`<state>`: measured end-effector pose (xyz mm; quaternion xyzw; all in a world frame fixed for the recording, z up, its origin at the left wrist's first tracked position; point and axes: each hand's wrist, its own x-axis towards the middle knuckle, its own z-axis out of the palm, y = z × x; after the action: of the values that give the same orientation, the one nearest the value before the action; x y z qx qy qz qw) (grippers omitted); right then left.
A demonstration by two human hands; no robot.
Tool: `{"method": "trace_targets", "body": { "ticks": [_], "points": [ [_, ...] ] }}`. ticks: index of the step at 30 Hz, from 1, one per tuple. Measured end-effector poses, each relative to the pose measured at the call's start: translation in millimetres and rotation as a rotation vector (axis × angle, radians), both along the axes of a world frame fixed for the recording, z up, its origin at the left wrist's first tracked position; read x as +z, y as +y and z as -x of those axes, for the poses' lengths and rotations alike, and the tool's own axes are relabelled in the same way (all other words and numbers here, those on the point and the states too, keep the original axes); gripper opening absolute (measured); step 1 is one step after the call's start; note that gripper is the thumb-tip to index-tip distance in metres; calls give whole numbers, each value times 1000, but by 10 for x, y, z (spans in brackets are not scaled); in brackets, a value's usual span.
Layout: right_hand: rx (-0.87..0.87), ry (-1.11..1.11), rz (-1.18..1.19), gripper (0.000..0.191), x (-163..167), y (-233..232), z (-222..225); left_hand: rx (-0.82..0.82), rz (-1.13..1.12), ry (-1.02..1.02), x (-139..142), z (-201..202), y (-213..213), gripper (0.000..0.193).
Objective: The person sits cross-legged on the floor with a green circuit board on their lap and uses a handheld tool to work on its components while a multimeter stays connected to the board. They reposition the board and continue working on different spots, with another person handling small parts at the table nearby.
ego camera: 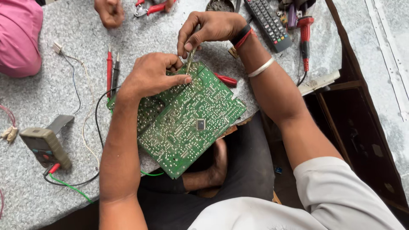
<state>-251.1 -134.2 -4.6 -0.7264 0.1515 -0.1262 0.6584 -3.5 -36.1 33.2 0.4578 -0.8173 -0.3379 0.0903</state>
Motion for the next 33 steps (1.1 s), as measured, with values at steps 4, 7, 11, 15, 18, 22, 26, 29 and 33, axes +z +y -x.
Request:
{"method": "trace_targets", "body": {
  "ticks": [4,7,11,15,18,22,26,29,33],
  "points": [
    [19,28,11,25,-20,-14,9,9,-8,-30,27,15,-13,44],
    [-17,45,-19,26,-52,-25,-3,15,-25,-37,12,22,0,45],
    [-1,45,-5,26,-58,-33,-6,8,-5,-16,-13,3,-15,45],
    [57,41,-9,28,14,-21,24,-8,10,-31,-36,2,-13,45],
    [80,54,43,30,96,-27,62,-13,53,9,-33,-1,-43,45],
    [85,52,8,33,106,-15,50,5,10,-55,-44,14,-38,49],
    [73,32,0,42,41,-34,35,20,-33,-66,-44,8,-31,49],
    [63,-54,-17,52,13,-80,74,-43,77,36,-43,-18,-31,45],
    [43,-124,-81,59,-11,-108,130,-35,39,5,-74,-27,-41,45]
  ]
}}
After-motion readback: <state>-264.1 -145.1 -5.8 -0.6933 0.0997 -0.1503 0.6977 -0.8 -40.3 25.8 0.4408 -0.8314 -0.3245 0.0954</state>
